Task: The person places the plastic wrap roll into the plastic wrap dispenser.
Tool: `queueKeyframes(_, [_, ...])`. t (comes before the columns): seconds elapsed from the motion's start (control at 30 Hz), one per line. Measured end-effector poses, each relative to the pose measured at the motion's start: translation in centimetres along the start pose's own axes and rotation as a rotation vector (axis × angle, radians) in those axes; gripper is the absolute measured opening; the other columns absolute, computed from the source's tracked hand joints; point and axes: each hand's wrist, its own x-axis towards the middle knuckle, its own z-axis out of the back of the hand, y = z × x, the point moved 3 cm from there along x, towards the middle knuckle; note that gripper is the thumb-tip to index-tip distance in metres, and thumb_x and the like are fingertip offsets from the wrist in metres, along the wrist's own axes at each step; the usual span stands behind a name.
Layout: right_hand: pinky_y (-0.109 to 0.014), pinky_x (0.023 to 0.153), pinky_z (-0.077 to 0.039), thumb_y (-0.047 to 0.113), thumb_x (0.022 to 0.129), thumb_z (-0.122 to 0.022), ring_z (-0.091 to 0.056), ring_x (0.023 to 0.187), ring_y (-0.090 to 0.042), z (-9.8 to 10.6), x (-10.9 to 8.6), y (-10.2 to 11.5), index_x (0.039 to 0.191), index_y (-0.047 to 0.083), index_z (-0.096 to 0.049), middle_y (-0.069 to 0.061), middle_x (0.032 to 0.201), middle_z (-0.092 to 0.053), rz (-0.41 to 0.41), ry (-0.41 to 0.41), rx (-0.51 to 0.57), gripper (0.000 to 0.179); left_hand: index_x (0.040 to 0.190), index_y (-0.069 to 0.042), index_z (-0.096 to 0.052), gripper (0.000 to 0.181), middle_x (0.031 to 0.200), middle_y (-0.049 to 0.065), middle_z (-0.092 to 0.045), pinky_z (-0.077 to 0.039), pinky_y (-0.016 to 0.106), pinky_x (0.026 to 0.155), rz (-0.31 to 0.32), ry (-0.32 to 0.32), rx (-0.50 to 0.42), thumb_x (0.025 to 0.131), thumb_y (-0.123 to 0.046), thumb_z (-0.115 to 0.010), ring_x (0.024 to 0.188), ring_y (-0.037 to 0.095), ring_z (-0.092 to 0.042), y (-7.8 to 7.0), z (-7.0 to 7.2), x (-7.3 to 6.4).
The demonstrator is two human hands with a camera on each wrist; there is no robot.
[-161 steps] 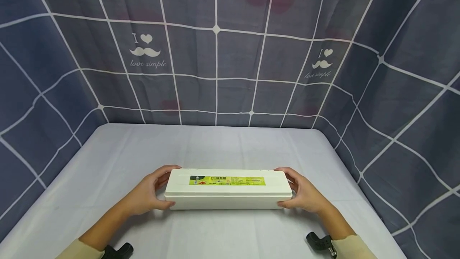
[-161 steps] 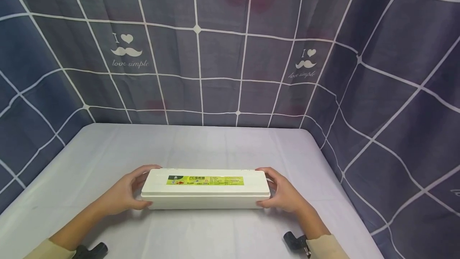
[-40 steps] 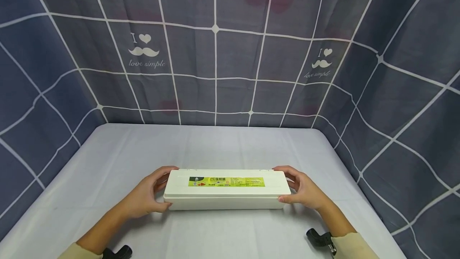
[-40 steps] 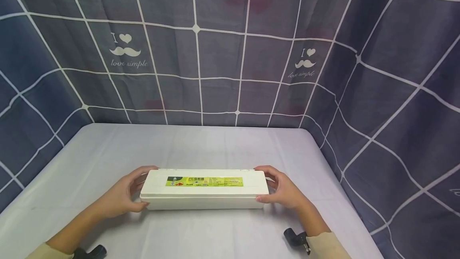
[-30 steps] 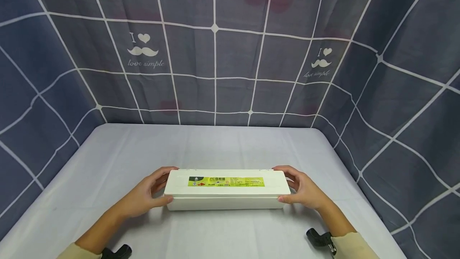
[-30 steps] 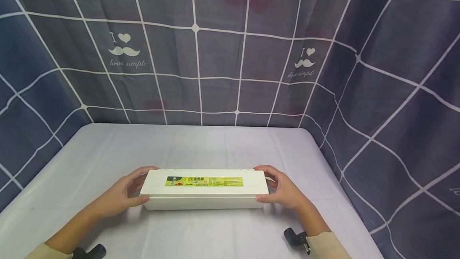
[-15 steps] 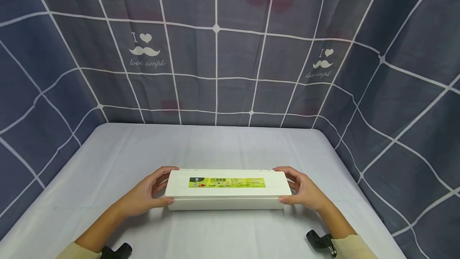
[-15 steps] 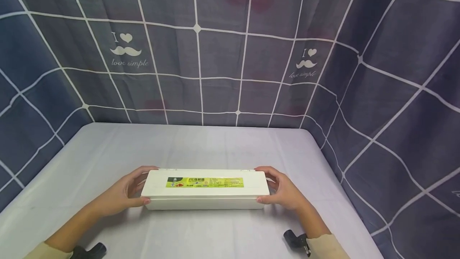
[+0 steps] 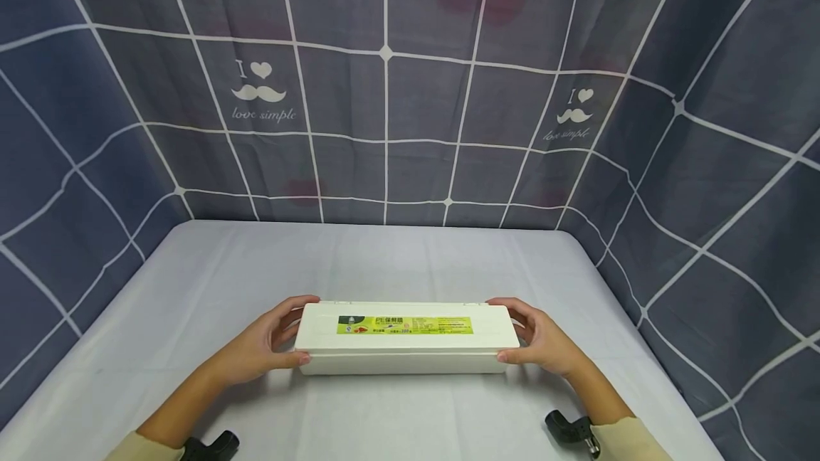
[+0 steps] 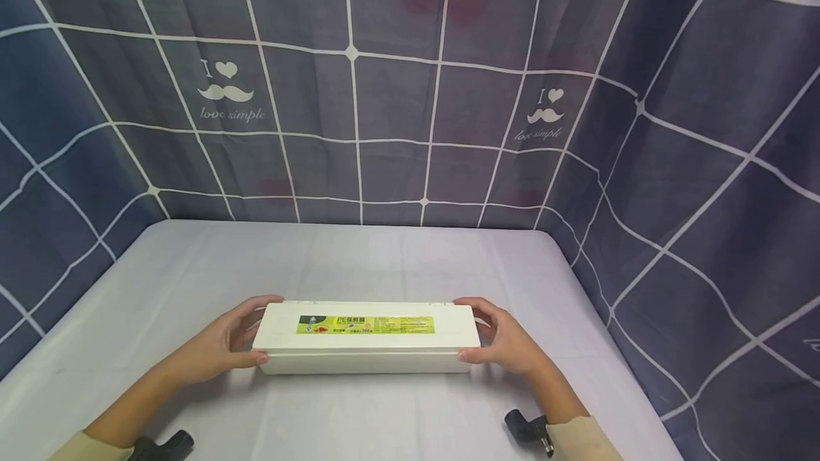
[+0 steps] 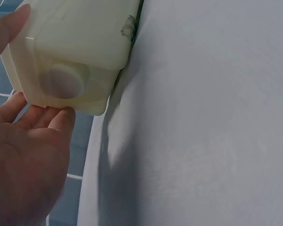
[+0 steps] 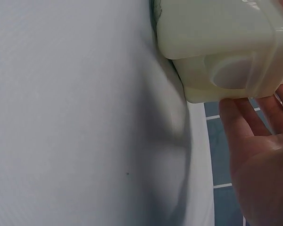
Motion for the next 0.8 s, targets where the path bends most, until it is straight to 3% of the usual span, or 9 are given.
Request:
queueKeyframes(0.2, [-0.027, 0.094, -0.058, -0.002, 0.076, -0.086, -0.062, 0.122, -0.013, 0.08, -0.02, -0.01, 0.149, 0.001, -0.046, -0.016, 0.145, -0.054, -0.015, -0.014, -0.029, 0.083, 0.156, -0.005, -0.033, 0.090, 0.160, 0.025, -0.033, -0.047, 0.013, 0.104, 0.029, -0.006, -0.050, 0.082, -0.003, -0.083, 0.132, -0.012, -0.048, 0.16, 0.01, 0.09])
queueKeyframes(0.5, [-0.027, 0.095, -0.058, -0.006, 0.077, -0.083, -0.061, 0.124, -0.013, -0.01, 0.01, 0.16, 0.149, -0.005, -0.042, -0.022, 0.146, -0.051, 0.021, 0.011, -0.003, 0.083, 0.156, -0.007, -0.035, 0.091, 0.161, 0.024, -0.033, -0.046, 0.012, 0.104, 0.042, -0.023, -0.049, 0.080, -0.004, -0.085, 0.132, -0.013, -0.049, 0.18, 0.08, 0.06])
queueKeyframes(0.8, [-0.027, 0.094, -0.059, -0.008, 0.078, -0.081, -0.060, 0.128, -0.012, -0.04, -0.10, 0.16, 0.151, -0.010, -0.036, -0.013, 0.150, -0.051, 0.047, 0.030, 0.053, 0.086, 0.155, -0.007, -0.036, 0.090, 0.161, 0.023, -0.034, -0.045, 0.011, 0.106, 0.018, -0.030, -0.044, 0.079, -0.003, -0.085, 0.133, -0.011, -0.049, 0.27, 0.10, 0.02])
